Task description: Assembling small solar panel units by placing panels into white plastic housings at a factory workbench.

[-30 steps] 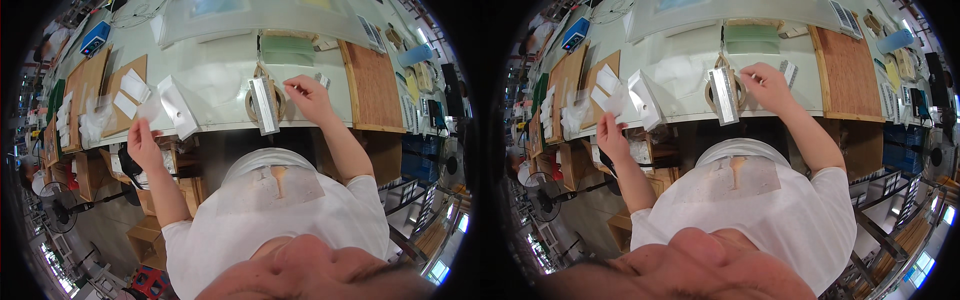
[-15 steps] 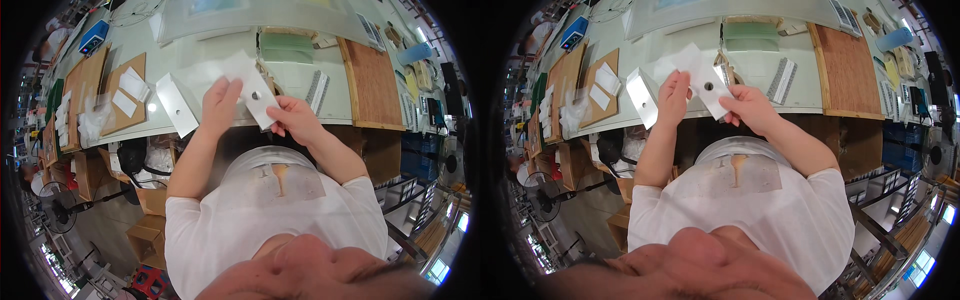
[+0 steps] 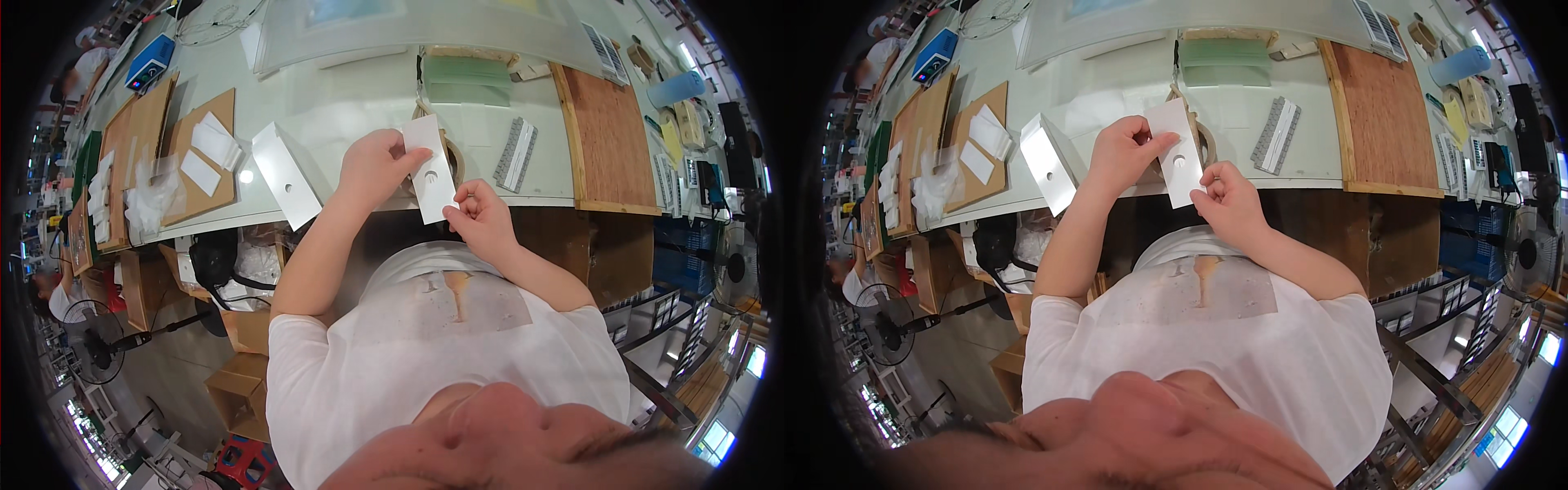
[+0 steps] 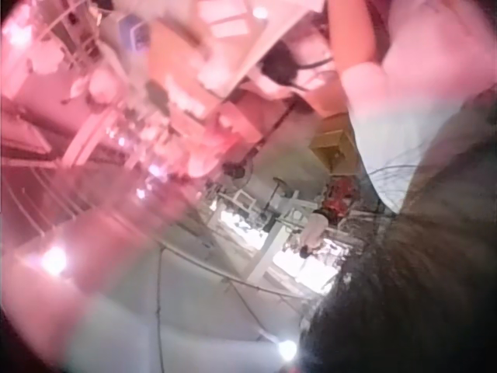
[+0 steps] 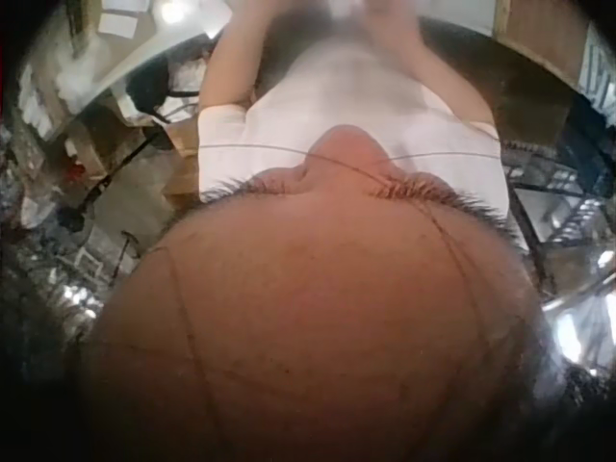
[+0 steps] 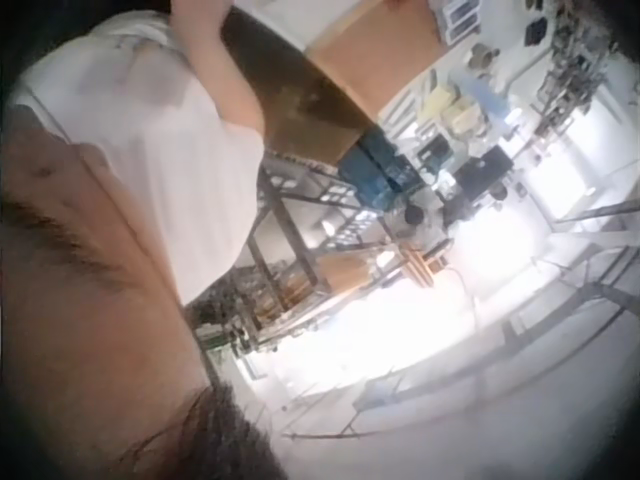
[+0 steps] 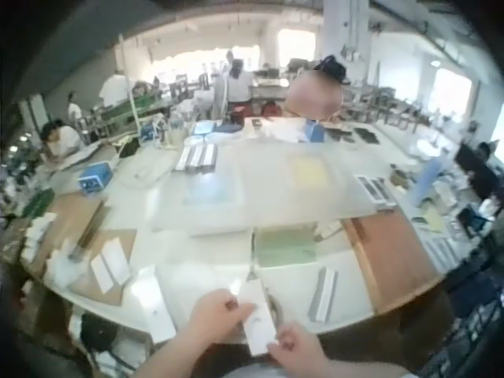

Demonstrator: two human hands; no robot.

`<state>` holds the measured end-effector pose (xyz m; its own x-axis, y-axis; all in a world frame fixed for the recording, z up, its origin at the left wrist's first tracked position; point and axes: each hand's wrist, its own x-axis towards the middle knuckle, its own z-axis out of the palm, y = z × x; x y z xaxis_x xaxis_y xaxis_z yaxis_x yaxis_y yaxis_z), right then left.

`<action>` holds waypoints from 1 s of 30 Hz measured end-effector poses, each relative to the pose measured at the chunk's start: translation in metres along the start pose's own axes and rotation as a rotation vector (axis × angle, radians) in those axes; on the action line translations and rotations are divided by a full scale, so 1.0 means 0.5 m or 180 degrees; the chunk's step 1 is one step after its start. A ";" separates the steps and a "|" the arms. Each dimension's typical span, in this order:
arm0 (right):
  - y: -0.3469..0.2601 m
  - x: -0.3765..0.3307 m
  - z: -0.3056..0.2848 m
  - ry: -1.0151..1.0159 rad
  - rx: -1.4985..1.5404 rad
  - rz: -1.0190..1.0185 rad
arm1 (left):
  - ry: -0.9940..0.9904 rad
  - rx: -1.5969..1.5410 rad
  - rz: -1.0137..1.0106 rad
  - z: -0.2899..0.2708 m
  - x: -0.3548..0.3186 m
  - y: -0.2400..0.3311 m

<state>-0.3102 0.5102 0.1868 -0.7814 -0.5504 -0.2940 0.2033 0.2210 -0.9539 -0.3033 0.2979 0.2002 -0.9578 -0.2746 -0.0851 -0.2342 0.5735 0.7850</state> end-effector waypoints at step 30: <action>-0.014 0.014 -0.025 0.0197 -0.2904 -0.3267 | 0.0952 0.0660 0.2185 0.025 0.011 -0.024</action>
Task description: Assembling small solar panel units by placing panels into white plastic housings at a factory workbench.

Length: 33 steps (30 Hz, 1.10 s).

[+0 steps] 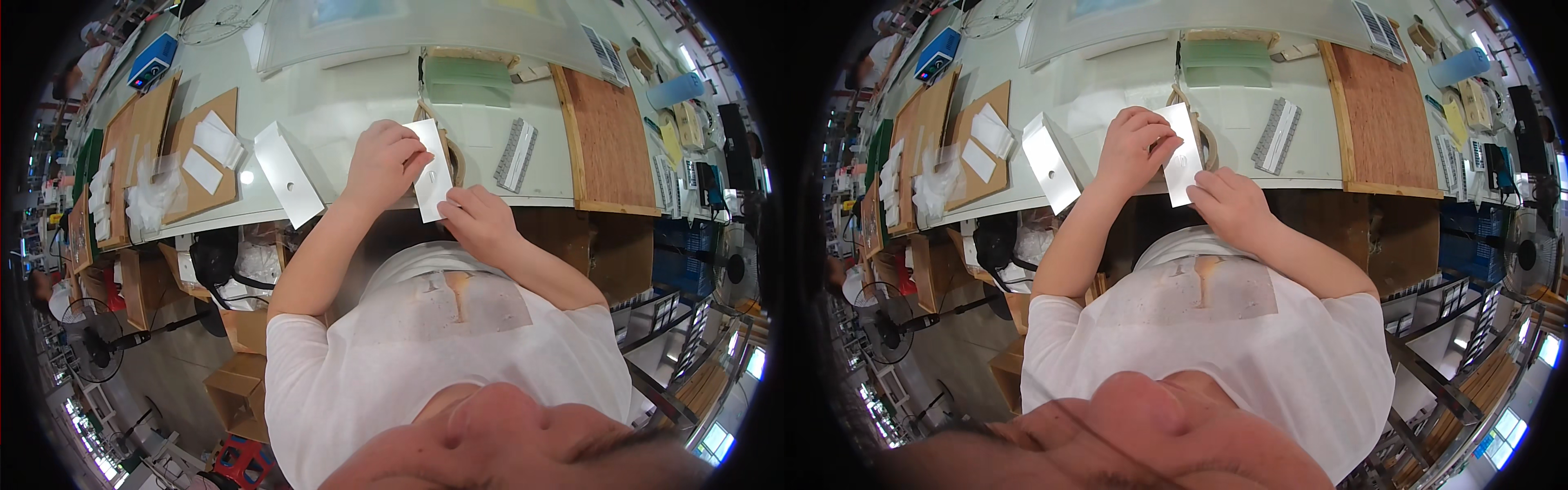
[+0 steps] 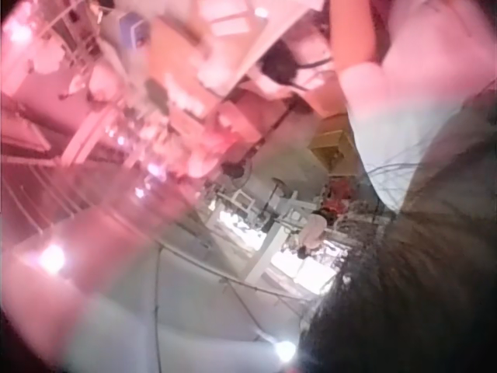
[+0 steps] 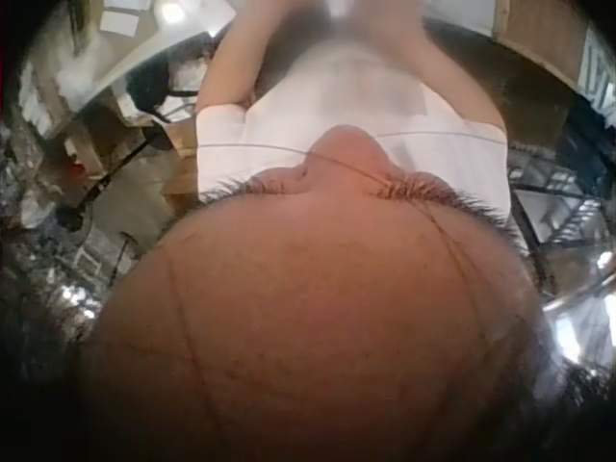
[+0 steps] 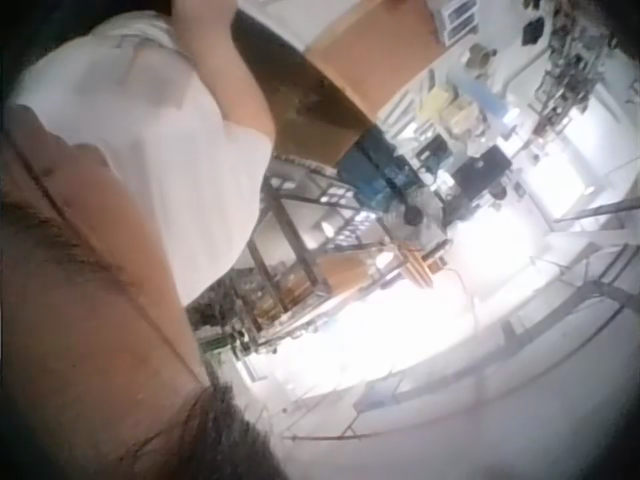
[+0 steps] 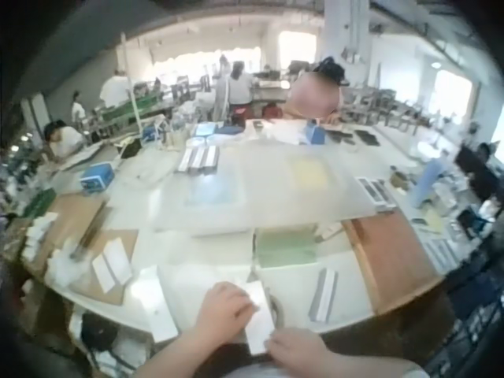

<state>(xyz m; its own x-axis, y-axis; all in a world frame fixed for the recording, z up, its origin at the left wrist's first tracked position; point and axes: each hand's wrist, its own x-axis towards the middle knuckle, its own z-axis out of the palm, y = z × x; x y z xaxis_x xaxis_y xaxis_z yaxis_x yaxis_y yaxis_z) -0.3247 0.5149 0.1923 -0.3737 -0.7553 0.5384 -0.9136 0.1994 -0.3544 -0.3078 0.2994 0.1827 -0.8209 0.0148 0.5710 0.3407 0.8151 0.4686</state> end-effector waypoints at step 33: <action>0.082 -0.012 0.024 0.0855 0.3506 0.3595 | 0.0146 -0.3814 -0.3835 -0.070 -0.143 0.018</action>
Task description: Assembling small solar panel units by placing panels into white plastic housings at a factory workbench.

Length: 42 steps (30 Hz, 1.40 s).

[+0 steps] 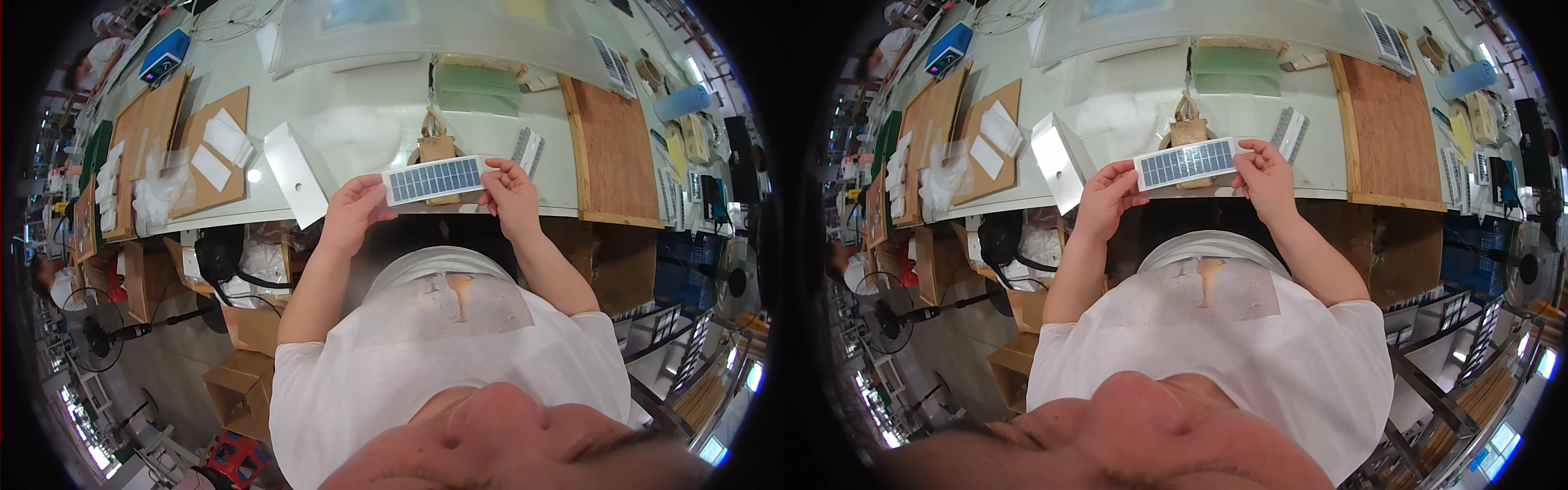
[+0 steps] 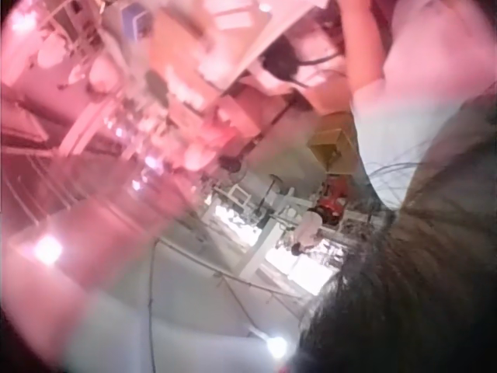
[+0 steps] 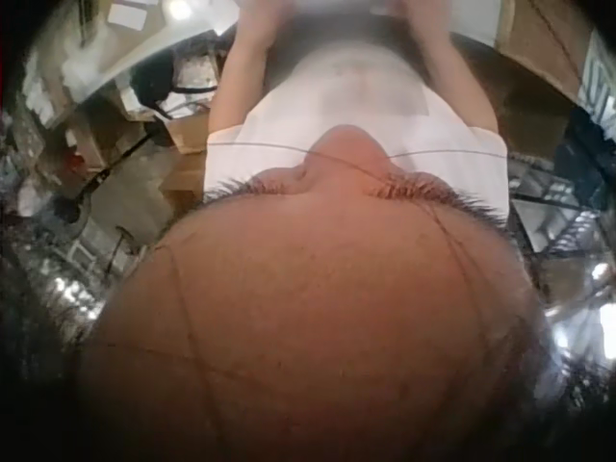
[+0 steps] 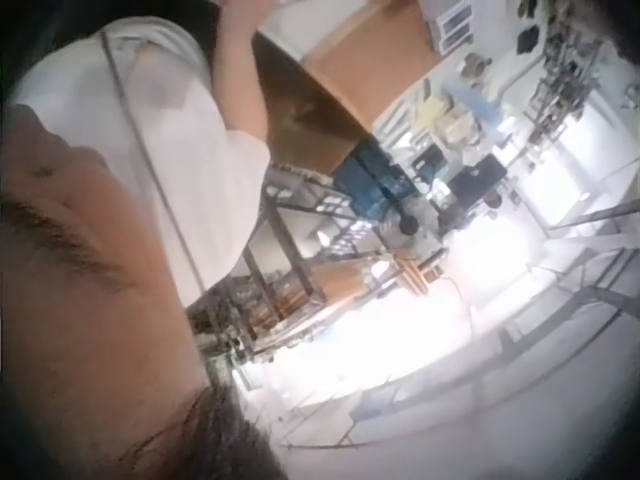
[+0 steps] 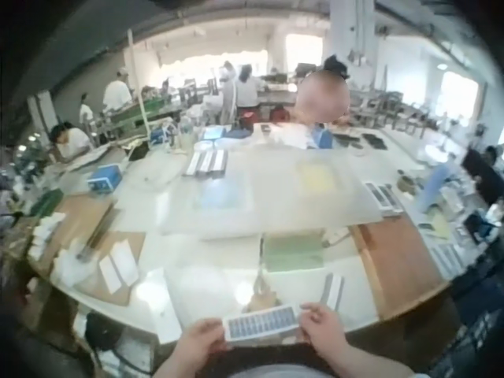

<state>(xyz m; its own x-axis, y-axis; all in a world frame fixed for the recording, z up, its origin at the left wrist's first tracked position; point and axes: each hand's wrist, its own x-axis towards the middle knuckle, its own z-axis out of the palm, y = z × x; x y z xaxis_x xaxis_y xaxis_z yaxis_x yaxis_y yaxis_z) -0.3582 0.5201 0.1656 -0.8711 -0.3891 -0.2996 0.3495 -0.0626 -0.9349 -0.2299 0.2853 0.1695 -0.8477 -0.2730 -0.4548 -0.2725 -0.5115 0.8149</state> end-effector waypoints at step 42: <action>0.008 0.008 -0.018 -0.0330 -0.0159 -0.0338 | 0.0035 0.0016 0.0281 0.018 -0.025 -0.003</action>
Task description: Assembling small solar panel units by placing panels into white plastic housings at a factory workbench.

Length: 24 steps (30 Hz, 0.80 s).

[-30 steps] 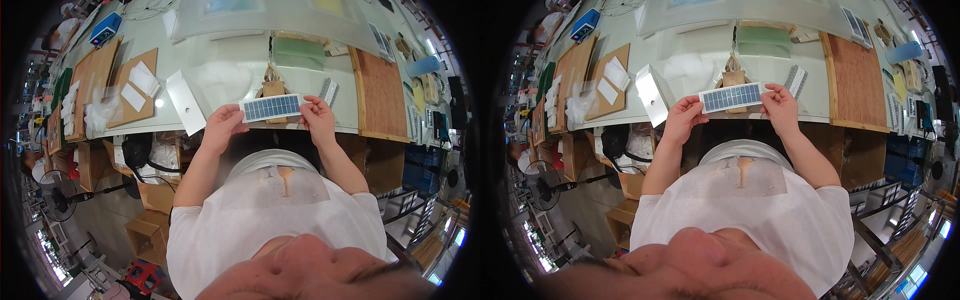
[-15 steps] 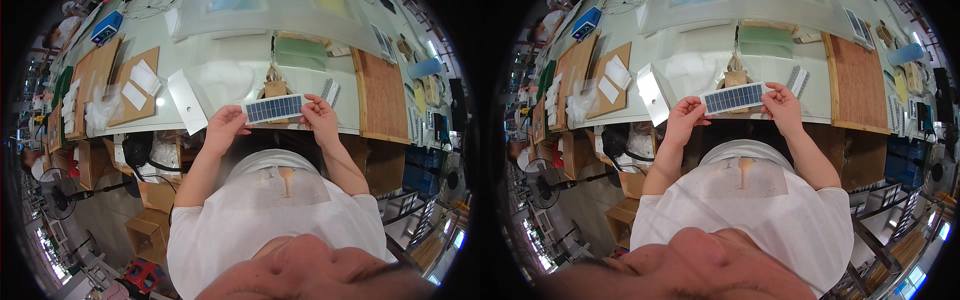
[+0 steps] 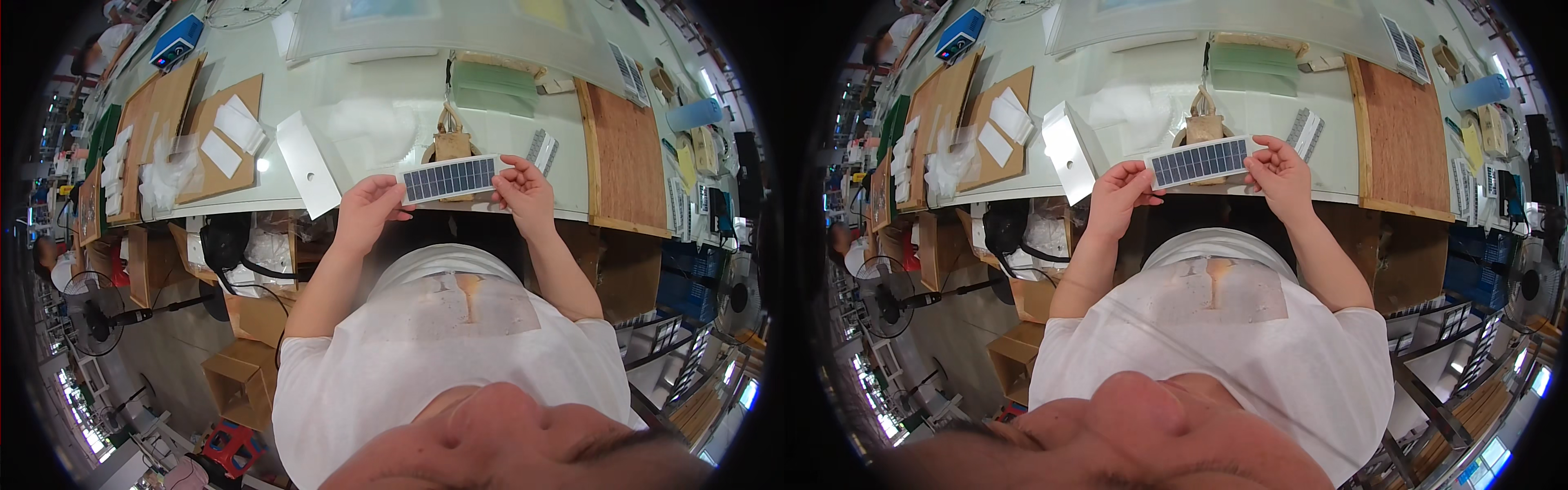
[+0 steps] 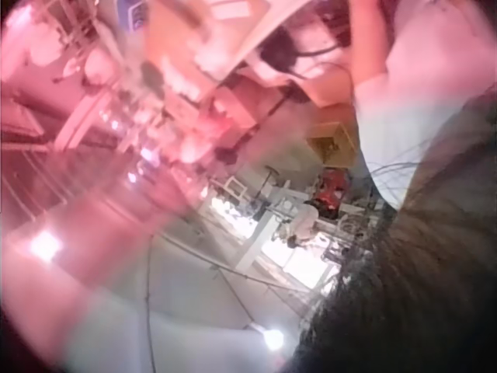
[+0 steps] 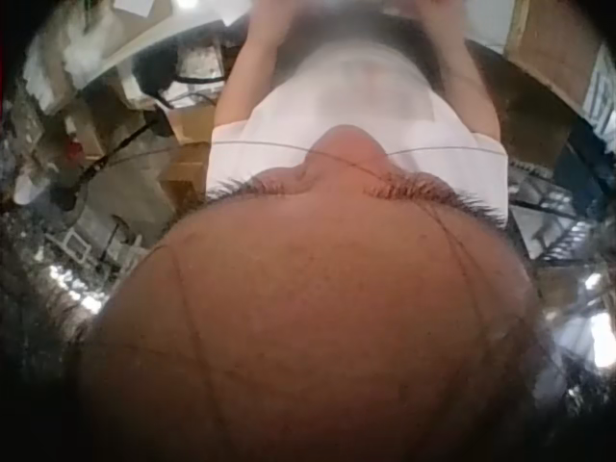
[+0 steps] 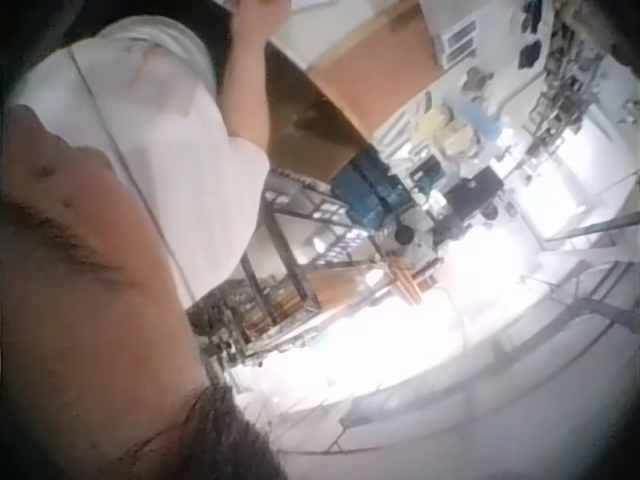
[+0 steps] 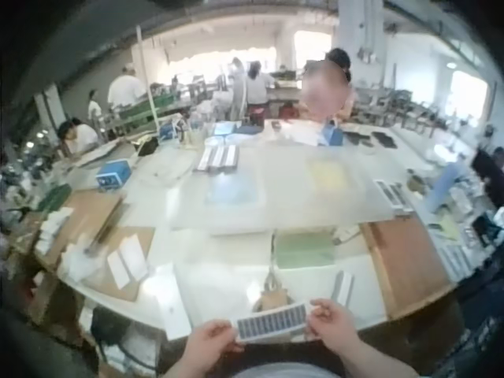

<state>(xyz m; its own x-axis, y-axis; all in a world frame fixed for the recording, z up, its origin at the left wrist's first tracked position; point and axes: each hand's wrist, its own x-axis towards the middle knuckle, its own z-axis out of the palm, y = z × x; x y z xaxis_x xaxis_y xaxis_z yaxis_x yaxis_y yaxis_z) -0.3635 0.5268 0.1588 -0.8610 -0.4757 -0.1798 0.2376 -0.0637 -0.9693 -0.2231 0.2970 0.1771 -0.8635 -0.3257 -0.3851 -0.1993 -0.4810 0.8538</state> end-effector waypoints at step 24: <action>-0.026 0.007 -0.013 -0.0333 -0.0224 0.0208 | 0.0185 0.0420 0.0185 -0.008 0.006 -0.011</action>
<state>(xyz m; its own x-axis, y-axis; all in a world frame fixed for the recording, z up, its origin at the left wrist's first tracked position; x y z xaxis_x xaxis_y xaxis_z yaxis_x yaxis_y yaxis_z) -0.3728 0.5317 0.1698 -0.7923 -0.5659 -0.2281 0.2563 0.0305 -0.9661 -0.2226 0.2956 0.1698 -0.8479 -0.3983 -0.3499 -0.2122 -0.3499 0.9124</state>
